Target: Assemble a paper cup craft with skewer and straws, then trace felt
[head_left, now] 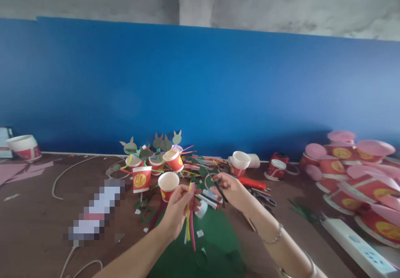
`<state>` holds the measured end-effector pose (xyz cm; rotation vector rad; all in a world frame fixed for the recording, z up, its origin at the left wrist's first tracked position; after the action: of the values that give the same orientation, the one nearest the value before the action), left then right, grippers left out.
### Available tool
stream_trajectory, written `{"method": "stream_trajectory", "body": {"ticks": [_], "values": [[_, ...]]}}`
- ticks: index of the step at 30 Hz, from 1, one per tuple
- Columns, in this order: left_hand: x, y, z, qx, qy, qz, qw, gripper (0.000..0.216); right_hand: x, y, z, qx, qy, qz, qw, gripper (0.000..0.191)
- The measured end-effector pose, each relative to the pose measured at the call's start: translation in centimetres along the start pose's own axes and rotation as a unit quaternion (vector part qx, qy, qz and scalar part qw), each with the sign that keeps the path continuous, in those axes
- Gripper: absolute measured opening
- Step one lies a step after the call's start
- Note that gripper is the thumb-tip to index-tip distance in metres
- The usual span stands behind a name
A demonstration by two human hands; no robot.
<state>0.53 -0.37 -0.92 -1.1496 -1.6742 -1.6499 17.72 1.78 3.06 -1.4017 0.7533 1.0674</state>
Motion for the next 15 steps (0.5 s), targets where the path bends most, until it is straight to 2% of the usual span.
{"method": "stream_trajectory", "body": {"ticks": [2, 5, 11, 15], "values": [[-0.2, -0.2, 0.1, 0.017, 0.007, 0.008, 1.000, 0.035, -0.4, 1.4, 0.0, 0.025, 0.006, 0.116, 0.993, 0.042], [-0.4, -0.5, 0.3, 0.040, 0.023, 0.030, 0.999, 0.036, -1.4, 3.0, -0.6, 0.036, 0.014, 0.198, 0.979, 0.048], [-0.9, -0.6, 0.5, 0.009, 0.035, 0.033, 0.999, 0.039, -1.8, 3.9, -1.2, 0.040, 0.009, 0.231, 0.972, 0.048], [-1.6, -0.8, 0.7, 0.016, 0.017, 0.020, 1.000, 0.037, -1.2, 4.8, -1.3, 0.059, 0.020, 0.249, 0.967, 0.045]]}}
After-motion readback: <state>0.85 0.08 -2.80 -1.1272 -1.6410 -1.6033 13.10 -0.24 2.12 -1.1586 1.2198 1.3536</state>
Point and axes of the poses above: each hand's wrist, its own z-axis towards the middle knuckle, its own y-axis out of the palm, x = y × z, the point moved 4 cm from there along z, towards the middle knuckle, and after that the axes turned 4 degrees about -y, right-handed, at the moved point
